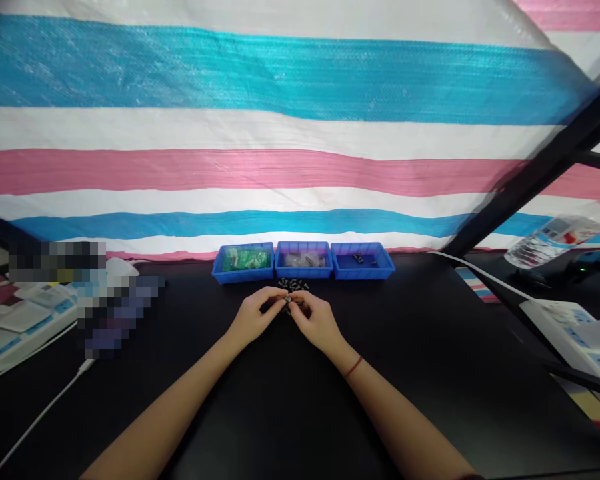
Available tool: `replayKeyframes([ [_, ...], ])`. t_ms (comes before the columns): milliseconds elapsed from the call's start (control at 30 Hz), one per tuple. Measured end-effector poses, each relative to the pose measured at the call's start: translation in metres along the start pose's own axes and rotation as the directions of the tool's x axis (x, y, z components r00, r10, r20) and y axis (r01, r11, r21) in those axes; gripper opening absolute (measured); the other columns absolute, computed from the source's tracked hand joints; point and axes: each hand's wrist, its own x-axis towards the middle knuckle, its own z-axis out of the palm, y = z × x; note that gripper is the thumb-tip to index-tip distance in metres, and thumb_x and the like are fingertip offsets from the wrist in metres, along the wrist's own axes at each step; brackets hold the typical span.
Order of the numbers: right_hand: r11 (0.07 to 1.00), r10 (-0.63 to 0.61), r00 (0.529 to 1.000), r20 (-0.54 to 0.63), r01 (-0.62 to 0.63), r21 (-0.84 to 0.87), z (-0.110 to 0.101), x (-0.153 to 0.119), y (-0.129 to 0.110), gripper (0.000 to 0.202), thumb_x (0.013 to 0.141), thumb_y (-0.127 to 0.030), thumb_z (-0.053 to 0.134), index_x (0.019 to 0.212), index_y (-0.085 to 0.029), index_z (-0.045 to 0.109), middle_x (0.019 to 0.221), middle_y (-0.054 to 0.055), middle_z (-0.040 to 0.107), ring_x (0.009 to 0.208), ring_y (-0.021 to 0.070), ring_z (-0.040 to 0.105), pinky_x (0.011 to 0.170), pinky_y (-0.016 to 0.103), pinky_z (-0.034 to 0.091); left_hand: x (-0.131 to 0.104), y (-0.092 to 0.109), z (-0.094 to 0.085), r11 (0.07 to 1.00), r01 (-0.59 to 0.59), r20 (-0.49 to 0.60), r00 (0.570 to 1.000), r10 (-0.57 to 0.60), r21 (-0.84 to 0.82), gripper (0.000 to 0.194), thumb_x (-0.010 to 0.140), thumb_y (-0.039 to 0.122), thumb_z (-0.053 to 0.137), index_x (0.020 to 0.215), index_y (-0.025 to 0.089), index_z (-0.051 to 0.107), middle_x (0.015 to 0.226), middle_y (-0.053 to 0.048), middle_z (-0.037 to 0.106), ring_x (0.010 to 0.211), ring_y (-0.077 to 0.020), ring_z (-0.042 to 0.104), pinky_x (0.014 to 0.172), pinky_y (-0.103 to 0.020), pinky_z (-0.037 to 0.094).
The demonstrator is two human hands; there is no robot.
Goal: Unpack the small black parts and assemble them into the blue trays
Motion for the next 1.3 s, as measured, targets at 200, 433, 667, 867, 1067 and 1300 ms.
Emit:
replayKeyframes([
  [200,1.0,0.004,1.0,0.001,-0.004,0.026,0.0001,0.0,-0.0006,0.017,0.089,-0.027,0.056,0.103,-0.021,0.064,0.086,0.004,0.069,0.072,0.0166,0.064,0.063,0.027,0.051,-0.0006,0.0001,-0.0002,1.0,0.015,-0.014,1.0,-0.015,0.012,0.016,0.09,0.024,0.057,0.103,0.02,0.065,0.095,-0.004,0.068,0.085,-0.0162,0.064,0.079,-0.03,0.053],
  [433,1.0,-0.014,1.0,-0.014,0.015,0.026,0.0004,0.0006,-0.0007,0.015,0.088,-0.025,0.055,0.102,-0.021,0.062,0.085,0.003,0.067,0.07,0.0159,0.063,0.062,0.027,0.05,0.0007,0.0029,0.0,1.0,-0.026,-0.005,1.0,0.027,0.014,0.014,0.09,0.025,0.057,0.099,0.02,0.066,0.091,-0.004,0.066,0.081,-0.0162,0.062,0.074,-0.029,0.053],
  [667,0.999,-0.008,1.0,-0.008,0.009,0.039,-0.0004,0.0003,-0.0022,0.014,0.088,-0.026,0.056,0.1,-0.02,0.062,0.08,0.002,0.065,0.067,0.0145,0.06,0.059,0.024,0.047,0.0005,0.0052,-0.0005,1.0,-0.028,0.008,1.0,0.028,0.013,0.015,0.089,0.025,0.059,0.099,0.02,0.068,0.096,-0.006,0.066,0.085,-0.0163,0.064,0.075,-0.028,0.053],
  [867,1.0,-0.02,1.0,-0.019,0.02,0.011,-0.0003,0.0009,-0.0004,0.013,0.087,-0.025,0.058,0.098,-0.02,0.063,0.077,0.0,0.063,0.062,0.0128,0.057,0.056,0.023,0.046,-0.0006,0.0052,0.0002,1.0,0.0,0.04,0.999,0.001,-0.012,0.016,0.089,0.028,0.059,0.101,0.02,0.067,0.099,-0.005,0.068,0.088,-0.0166,0.065,0.08,-0.029,0.053],
  [1067,1.0,-0.003,1.0,-0.028,0.003,0.024,-0.0004,0.0008,-0.001,0.011,0.089,-0.027,0.056,0.092,-0.02,0.063,0.081,0.002,0.065,0.069,0.0154,0.061,0.062,0.025,0.049,-0.0016,0.0041,0.002,1.0,0.025,-0.004,1.0,-0.025,0.006,0.022,0.087,0.025,0.06,0.109,0.02,0.063,0.093,-0.003,0.067,0.08,-0.0146,0.064,0.076,-0.028,0.054],
  [1300,1.0,0.0,1.0,0.016,-0.001,0.011,-0.0018,0.0005,-0.007,0.016,0.091,-0.027,0.053,0.094,-0.02,0.067,0.085,0.003,0.069,0.074,0.0176,0.064,0.066,0.028,0.05,-0.0019,0.0039,0.0022,0.998,-0.054,-0.024,0.998,0.055,0.045,0.023,0.086,0.017,0.058,0.109,0.022,0.061,0.098,-0.003,0.064,0.079,-0.0136,0.063,0.077,-0.029,0.055],
])
